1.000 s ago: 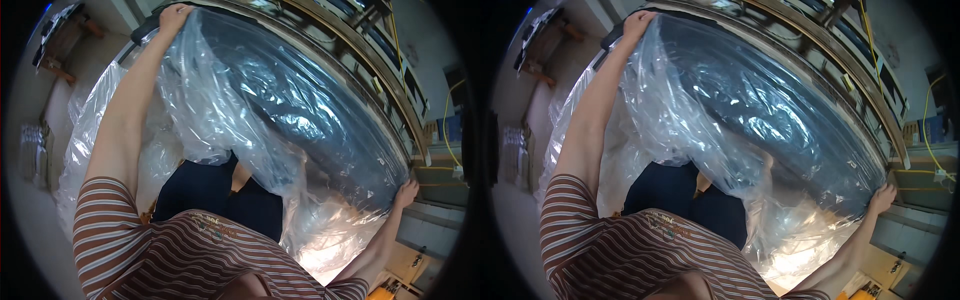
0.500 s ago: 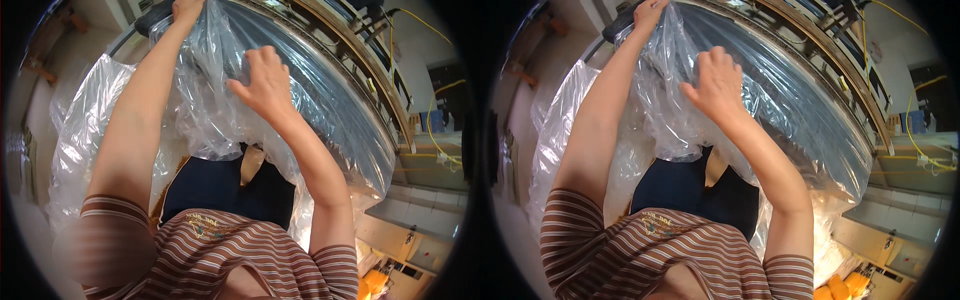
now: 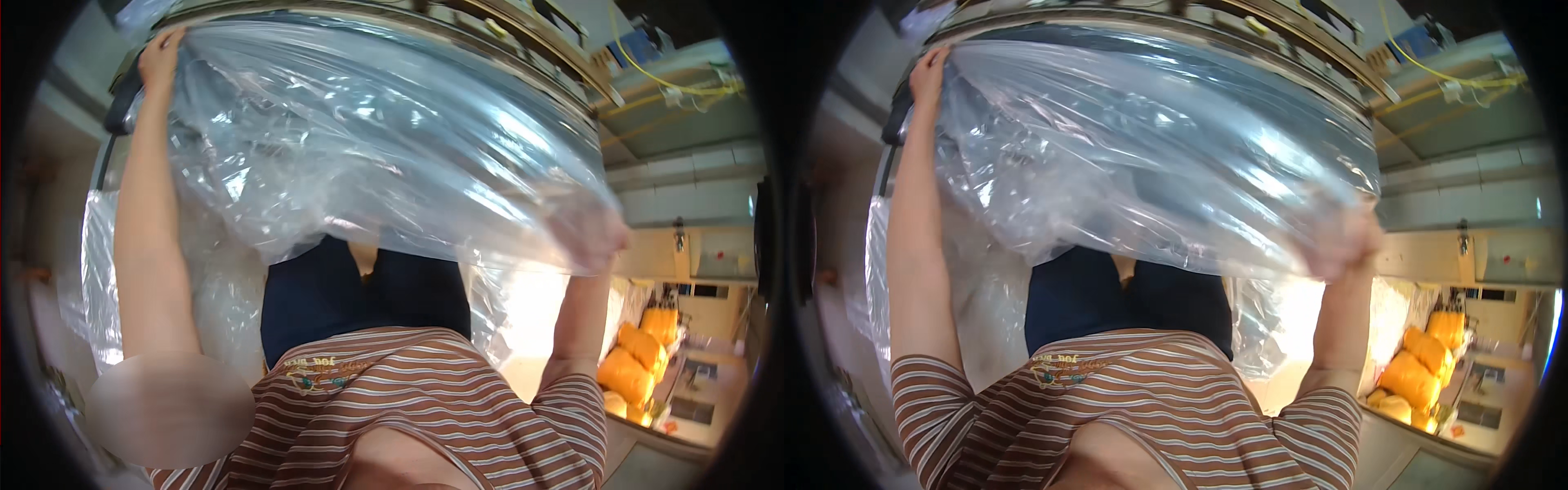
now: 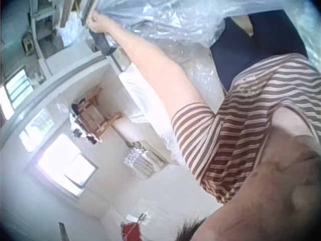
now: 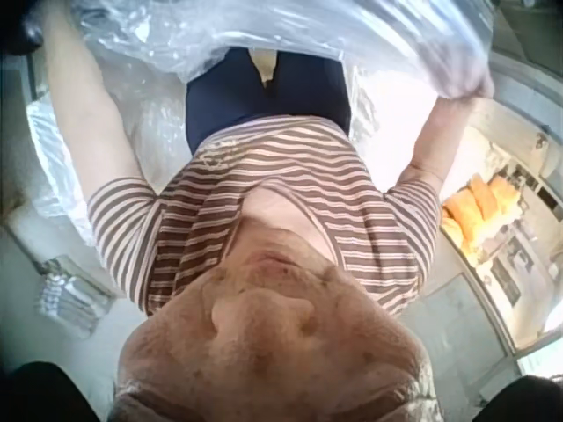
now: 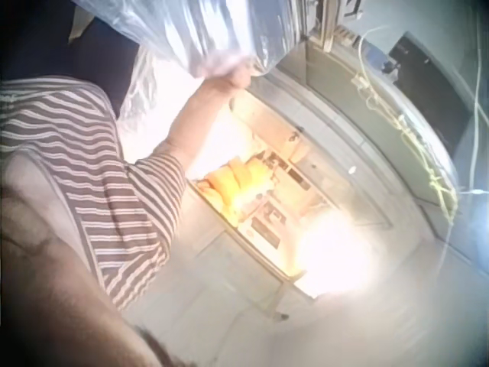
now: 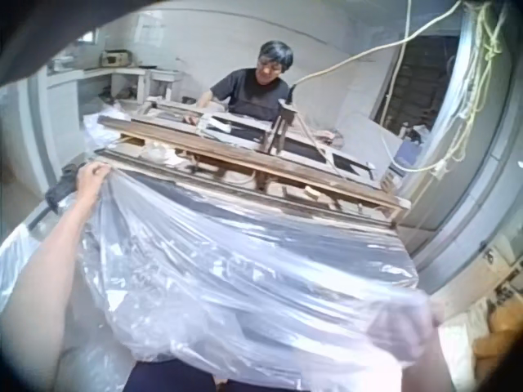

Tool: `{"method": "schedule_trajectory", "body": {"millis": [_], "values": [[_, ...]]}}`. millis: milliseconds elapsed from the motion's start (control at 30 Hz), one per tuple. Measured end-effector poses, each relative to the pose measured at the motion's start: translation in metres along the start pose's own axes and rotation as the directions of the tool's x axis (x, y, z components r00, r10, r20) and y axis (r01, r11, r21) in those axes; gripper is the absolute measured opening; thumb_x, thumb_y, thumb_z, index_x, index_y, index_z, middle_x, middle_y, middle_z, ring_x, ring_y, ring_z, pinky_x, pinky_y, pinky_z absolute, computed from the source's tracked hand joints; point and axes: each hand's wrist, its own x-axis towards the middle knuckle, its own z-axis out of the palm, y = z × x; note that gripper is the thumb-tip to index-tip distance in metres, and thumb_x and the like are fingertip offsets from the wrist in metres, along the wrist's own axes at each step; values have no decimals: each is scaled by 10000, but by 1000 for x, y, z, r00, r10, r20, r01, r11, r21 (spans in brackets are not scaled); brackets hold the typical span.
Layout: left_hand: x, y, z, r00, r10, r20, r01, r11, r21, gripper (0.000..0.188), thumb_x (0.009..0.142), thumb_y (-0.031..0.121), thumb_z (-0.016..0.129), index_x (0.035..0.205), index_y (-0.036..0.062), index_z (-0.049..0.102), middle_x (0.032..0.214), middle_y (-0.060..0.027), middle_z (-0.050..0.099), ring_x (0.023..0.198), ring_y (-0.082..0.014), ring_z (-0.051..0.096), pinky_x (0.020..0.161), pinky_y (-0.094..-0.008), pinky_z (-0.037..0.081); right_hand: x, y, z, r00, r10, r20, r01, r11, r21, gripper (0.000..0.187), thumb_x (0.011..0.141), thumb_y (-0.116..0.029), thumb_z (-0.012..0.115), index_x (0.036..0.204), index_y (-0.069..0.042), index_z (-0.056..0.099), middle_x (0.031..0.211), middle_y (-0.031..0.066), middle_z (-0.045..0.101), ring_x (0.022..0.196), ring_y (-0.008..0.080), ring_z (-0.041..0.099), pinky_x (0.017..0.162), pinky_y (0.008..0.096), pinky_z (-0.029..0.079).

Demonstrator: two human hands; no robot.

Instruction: The person wraps a large curved furniture piece with clear plastic sheeting. They repeatedly pull, smooth, and fold the plastic over the surface, tucking edges under the frame to secure the covering. The person adjusts the plastic multiple times to ensure full coverage of the object.

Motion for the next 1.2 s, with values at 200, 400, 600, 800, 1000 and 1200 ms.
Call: {"method": "schedule_trajectory", "body": {"millis": [200, 400, 600, 800, 1000, 1200], "values": [[-5, 3, 13, 1000, 14, 25, -10, 991, -133, 337, 866, 390, 627, 1044, 118, 714, 1026, -55, 701, 971, -184, 636, 867, -275, 445, -114, -36, 19, 566, -723, -396, 627, 689, -363, 323, 907, -419, 551, 1112, -180, 626, 1040, 1, 642, 923, 139, 595, 882, 368, 444], [36, -58, 14, 998, -2, -56, 8, 995, 101, 455, 818, 539, 606, 1036, 156, 719, 995, -102, 700, 941, -247, 638, 834, -321, 463, -102, 124, -8, 930, -85, -358, -136, 824, -549, 524, 924, -373, 503, 1283, 8, 477, 1233, 141, 528, 1131, 273, 507, 983, 394, 392], [3, -8, 18, 987, 66, 149, -62, 998, -29, 360, 876, 386, 615, 1012, 64, 704, 945, -76, 698, 878, -190, 627, 812, -295, 460, -345, 23, -169, -40, -912, -409, -767, 290, -572, 369, 977, -192, 417, 1256, 43, 472, 1208, 138, 521, 1134, 256, 487, 982, 345, 378], [-28, 44, 33, 944, 198, 266, -143, 967, -212, 325, 899, 323, 617, 1021, 31, 693, 942, -50, 691, 863, -137, 605, 811, -255, 445, -331, -203, -159, 361, -913, -189, -931, -364, -23, 293, 843, -147, 612, 1113, -38, 575, 1143, 148, 593, 1054, 307, 560, 903, 390, 433], [-26, 11, -9, 982, 109, 157, -108, 994, -14, 396, 892, 398, 602, 1031, 38, 692, 998, -89, 694, 906, -208, 628, 840, -308, 448, -168, -11, -146, 825, -552, -118, -547, -730, -409, 453, 817, -197, 690, 1242, -147, 543, 1303, 97, 509, 1228, 306, 461, 1028, 409, 351], [-5, -52, -77, 961, 73, 268, -132, 968, 211, 396, 909, 394, 572, 1012, 30, 689, 985, -114, 684, 909, -223, 625, 834, -319, 450, -144, 40, -199, 616, -553, -561, -644, 57, -763, 362, 844, -277, 650, 1141, -79, 590, 1176, 100, 548, 1009, 298, 559, 838, 349, 456]]}}
